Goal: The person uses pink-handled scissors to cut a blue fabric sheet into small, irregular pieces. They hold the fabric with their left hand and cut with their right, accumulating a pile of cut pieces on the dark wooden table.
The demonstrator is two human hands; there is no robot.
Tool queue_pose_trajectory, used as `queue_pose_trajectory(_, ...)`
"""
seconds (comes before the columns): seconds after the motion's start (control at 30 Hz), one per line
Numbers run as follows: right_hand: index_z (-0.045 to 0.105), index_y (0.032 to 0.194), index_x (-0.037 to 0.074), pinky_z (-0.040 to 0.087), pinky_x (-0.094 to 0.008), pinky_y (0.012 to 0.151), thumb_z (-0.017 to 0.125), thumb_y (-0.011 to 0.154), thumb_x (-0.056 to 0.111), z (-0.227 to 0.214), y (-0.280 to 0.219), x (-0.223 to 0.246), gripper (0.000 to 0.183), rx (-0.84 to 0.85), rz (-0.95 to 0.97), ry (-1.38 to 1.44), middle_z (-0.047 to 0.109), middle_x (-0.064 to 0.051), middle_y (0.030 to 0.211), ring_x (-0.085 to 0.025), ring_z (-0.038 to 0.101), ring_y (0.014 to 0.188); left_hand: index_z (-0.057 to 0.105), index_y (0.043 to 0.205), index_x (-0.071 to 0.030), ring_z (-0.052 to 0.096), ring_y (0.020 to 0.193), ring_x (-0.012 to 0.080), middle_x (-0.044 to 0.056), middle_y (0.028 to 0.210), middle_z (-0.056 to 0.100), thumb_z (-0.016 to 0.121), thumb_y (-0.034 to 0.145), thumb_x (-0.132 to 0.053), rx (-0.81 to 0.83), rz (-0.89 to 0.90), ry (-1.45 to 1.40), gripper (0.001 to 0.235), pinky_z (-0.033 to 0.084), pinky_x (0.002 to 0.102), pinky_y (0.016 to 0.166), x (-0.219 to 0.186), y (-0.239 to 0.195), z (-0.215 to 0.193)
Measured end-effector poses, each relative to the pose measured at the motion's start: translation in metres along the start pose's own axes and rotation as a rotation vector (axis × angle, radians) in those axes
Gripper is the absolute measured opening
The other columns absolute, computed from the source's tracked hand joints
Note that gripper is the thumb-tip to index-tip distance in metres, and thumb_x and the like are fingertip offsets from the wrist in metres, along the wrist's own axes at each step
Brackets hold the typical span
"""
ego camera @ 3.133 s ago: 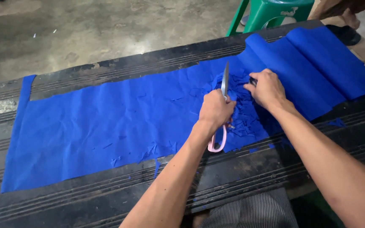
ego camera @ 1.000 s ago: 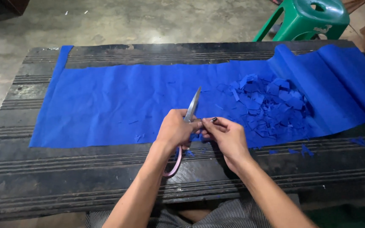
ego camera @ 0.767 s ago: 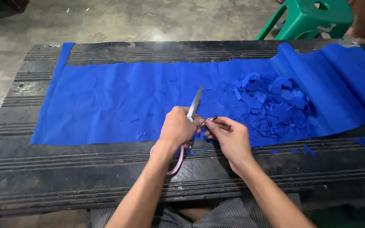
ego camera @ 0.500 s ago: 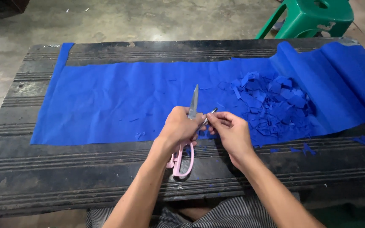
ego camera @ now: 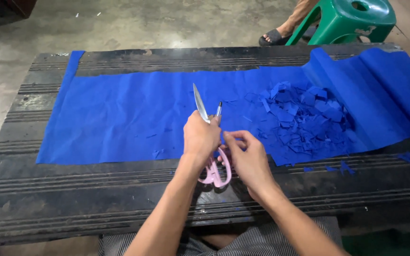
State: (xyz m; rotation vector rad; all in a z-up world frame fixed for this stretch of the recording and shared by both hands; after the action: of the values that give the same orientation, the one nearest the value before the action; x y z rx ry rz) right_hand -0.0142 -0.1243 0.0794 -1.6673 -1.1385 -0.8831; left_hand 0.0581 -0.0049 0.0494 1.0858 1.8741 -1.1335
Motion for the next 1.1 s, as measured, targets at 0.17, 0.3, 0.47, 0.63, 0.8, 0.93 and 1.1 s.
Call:
queue_pose_trajectory(0.17, 0.072, 0.101, 0.02, 0.059, -0.038, 0.072, 0.071, 0.09, 0.042, -0.009, -0.019, 0.005, 0.024, -0.151, -0.237, -0.296, 0.075, -0.005, 0.081, -0.027, 0.075, 0.082, 0.064, 0.106, 0.001, 0.076, 0.061, 0.0275, 0.013, 0.071, 0.073, 0.064, 0.096, -0.024, -0.029, 0.003, -0.067, 0.027, 0.062, 0.043, 0.066, -0.02, -0.02, -0.001)
queue_pose_trajectory(0.3, 0.059, 0.117, 0.013, 0.046, -0.04, 0.081, 0.074, 0.086, 0.026, -0.009, -0.043, 0.01, 0.037, -0.183, -0.495, -0.375, 0.068, -0.003, 0.085, -0.029, 0.061, 0.087, 0.069, 0.111, -0.009, 0.068, 0.052, 0.0234, 0.011, 0.063, 0.068, 0.055, 0.099, -0.025, 0.0, -0.166, -0.234, 0.024, 0.058, 0.038, 0.061, -0.054, -0.052, -0.013)
queue_pose_trajectory(0.47, 0.058, 0.122, 0.016, 0.038, -0.045, 0.088, 0.074, 0.085, 0.031, -0.01, -0.039, 0.005, 0.043, -0.189, -0.592, -0.519, 0.076, 0.001, 0.094, -0.027, 0.065, 0.1, 0.065, 0.122, -0.008, 0.076, 0.068, 0.0276, 0.014, 0.088, 0.073, 0.05, 0.101, -0.025, -0.058, -0.125, -0.227, 0.03, 0.061, 0.038, 0.072, -0.054, -0.049, -0.009)
queue_pose_trajectory(0.63, 0.067, 0.098, 0.022, 0.031, -0.046, 0.091, 0.081, 0.075, 0.044, -0.011, -0.028, 0.0, 0.035, -0.119, -0.427, -0.706, 0.073, 0.009, 0.091, -0.021, 0.059, 0.108, 0.049, 0.113, -0.002, 0.076, 0.063, 0.033, 0.022, 0.105, 0.068, 0.05, 0.104, -0.028, -0.035, -0.114, -0.266, 0.027, 0.067, 0.041, 0.059, -0.058, -0.052, -0.004)
queue_pose_trajectory(0.8, 0.072, 0.078, 0.025, 0.033, -0.039, 0.094, 0.069, 0.087, 0.031, -0.021, -0.022, 0.002, 0.012, 0.008, -0.307, -0.553, 0.073, 0.012, 0.073, -0.015, 0.065, 0.097, 0.056, 0.114, -0.003, 0.066, 0.11, 0.041, 0.02, 0.116, 0.072, 0.041, 0.093, -0.065, 0.023, 0.016, -0.038, 0.068, 0.05, 0.046, 0.095, -0.066, -0.058, -0.008)
queue_pose_trajectory(0.93, 0.082, 0.103, 0.016, 0.054, -0.038, 0.09, 0.079, 0.084, 0.018, -0.036, -0.005, -0.015, 0.019, 0.1, -0.266, -0.195, 0.075, -0.012, 0.087, -0.021, 0.076, 0.089, 0.063, 0.118, 0.012, 0.06, 0.125, 0.054, 0.037, 0.123, 0.065, 0.021, 0.099, -0.07, -0.022, 0.152, 0.028, 0.094, 0.046, 0.06, 0.107, -0.055, -0.045, -0.023)
queue_pose_trajectory(1.1, 0.08, 0.095, 0.003, 0.045, -0.022, 0.055, 0.085, 0.081, 0.019, -0.05, -0.01, -0.013, 0.022, 0.201, -0.148, 0.227, 0.072, -0.006, 0.066, -0.012, 0.06, 0.055, 0.06, 0.099, 0.007, 0.073, 0.087, 0.0493, 0.026, 0.094, 0.065, 0.041, 0.113, -0.032, -0.444, 0.522, 0.389, 0.045, 0.062, 0.055, 0.073, -0.009, -0.01, -0.017)
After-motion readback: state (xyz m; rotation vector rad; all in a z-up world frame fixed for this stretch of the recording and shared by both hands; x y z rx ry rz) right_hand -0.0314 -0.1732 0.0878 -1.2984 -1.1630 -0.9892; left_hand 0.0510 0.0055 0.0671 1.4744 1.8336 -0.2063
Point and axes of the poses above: each hand's wrist, its own y-axis towards the middle knuckle, its own z-axis out of the palm, x = y × z, the point moved 1 cm from there along y, towards the middle knuckle
